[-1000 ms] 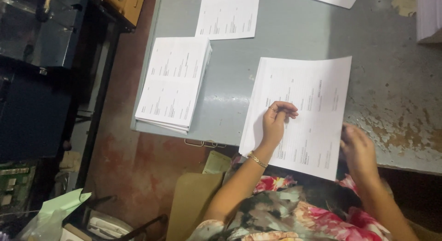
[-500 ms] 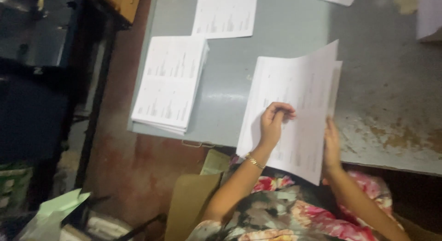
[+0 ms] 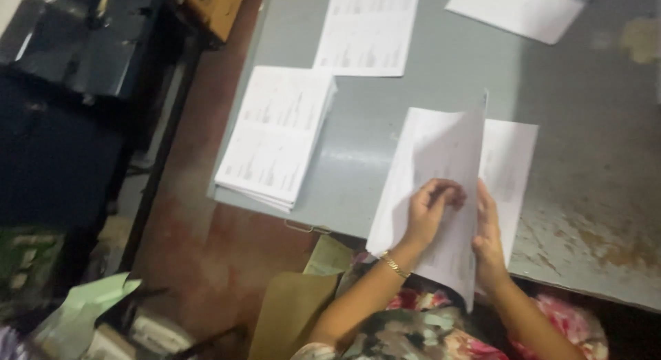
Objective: Sorting and inspecting printed documents on a desk in a print shop environment.
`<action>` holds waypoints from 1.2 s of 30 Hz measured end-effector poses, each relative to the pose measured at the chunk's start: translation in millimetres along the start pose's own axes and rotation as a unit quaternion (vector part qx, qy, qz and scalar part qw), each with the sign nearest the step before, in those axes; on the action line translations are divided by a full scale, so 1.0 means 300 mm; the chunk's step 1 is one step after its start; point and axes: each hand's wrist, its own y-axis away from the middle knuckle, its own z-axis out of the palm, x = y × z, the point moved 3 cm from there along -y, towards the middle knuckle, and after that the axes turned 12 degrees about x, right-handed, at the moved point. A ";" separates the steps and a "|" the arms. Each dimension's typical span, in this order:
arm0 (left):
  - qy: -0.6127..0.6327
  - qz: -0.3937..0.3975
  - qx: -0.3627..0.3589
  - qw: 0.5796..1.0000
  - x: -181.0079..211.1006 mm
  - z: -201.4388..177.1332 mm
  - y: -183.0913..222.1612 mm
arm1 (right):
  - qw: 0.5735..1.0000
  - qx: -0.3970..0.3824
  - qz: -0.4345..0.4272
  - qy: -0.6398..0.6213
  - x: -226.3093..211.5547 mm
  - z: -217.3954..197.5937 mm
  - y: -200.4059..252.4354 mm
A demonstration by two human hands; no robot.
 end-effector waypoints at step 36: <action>-0.037 -0.004 -0.128 0.991 0.001 -0.008 0.052 | 0.987 -0.009 -0.082 0.135 0.065 -0.044 0.016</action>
